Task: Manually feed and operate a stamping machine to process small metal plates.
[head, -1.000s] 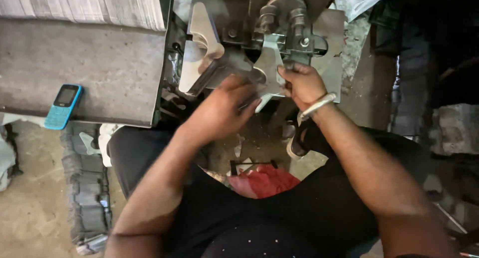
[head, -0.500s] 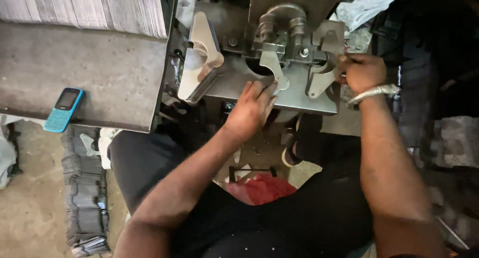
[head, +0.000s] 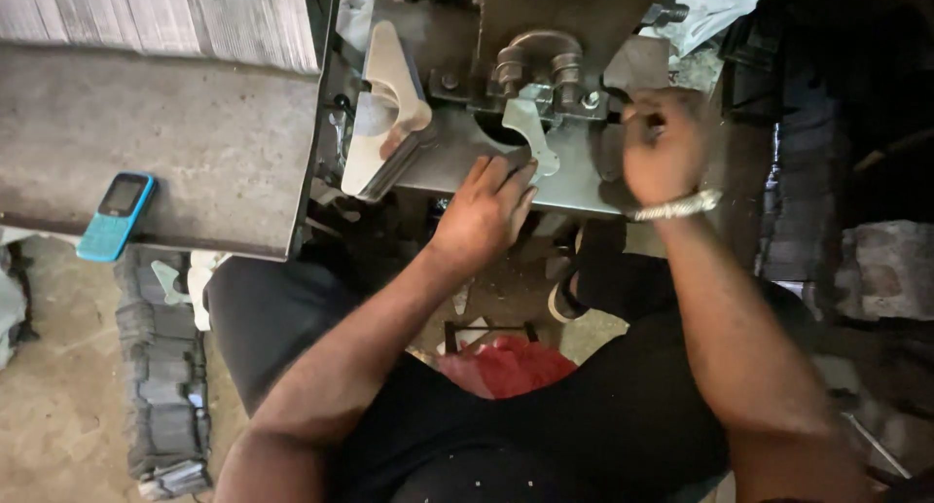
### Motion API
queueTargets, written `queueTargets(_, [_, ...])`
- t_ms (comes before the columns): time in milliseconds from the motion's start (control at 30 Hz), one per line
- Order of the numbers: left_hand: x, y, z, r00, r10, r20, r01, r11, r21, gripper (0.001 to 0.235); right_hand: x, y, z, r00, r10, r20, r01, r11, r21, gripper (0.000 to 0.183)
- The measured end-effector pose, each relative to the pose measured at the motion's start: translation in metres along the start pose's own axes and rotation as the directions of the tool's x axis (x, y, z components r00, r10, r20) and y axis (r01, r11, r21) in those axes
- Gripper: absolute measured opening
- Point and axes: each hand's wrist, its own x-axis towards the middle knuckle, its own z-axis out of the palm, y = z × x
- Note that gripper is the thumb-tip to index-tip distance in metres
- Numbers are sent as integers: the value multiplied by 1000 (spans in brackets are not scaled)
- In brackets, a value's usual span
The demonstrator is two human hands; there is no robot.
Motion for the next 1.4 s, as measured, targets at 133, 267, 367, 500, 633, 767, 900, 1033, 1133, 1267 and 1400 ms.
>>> queueTargets(133, [1, 4, -10, 999, 34, -27, -36, 998, -52, 36, -34, -51, -10, 877, -407, 258, 386, 914, 127, 49])
queueTargets(267, [-12, 1, -5, 993, 80, -85, -77, 996, 35, 34, -45, -71, -13, 809, -468, 356, 440, 883, 160, 56])
queueTargets(367, [-8, 11, -34, 996, 86, 30, -88, 995, 53, 26, -50, -82, -26, 738, -598, 315, 601, 793, 98, 46])
queueTargets(500, [6, 36, -109, 950, -245, 194, 277, 948, -159, 47, -59, -87, -33, 710, -612, 349, 588, 787, 184, 24])
queueTargets(633, [5, -5, -122, 967, -205, -152, 220, 971, 91, 45, -51, -95, -19, 868, -269, 417, 153, 944, 292, 16])
queueTargets(767, [-5, -46, -115, 951, -69, -301, 185, 907, 378, 31, -32, -74, 15, 841, -17, 541, -280, 842, 461, 25])
queueTargets(900, [-15, -60, -112, 961, -242, -131, 267, 937, 227, 35, -27, -45, 56, 648, 275, 711, -703, 575, 418, 25])
queueTargets(1033, [-10, -52, -117, 956, -289, -56, 294, 932, 212, 31, -18, -29, 75, 617, 310, 723, -758, 482, 439, 25])
queueTargets(1133, [-14, -58, -111, 964, -256, -70, 265, 939, 219, 29, -16, -31, 77, 627, 296, 720, -749, 483, 453, 25])
queueTargets(1267, [-11, -57, -113, 977, -196, -86, 210, 952, 222, 34, -14, -30, 76, 644, 287, 709, -736, 484, 472, 24])
queueTargets(1400, [-9, -52, -119, 970, -205, -132, 228, 956, 184, 31, -17, -34, 73, 634, 293, 716, -744, 486, 459, 25])
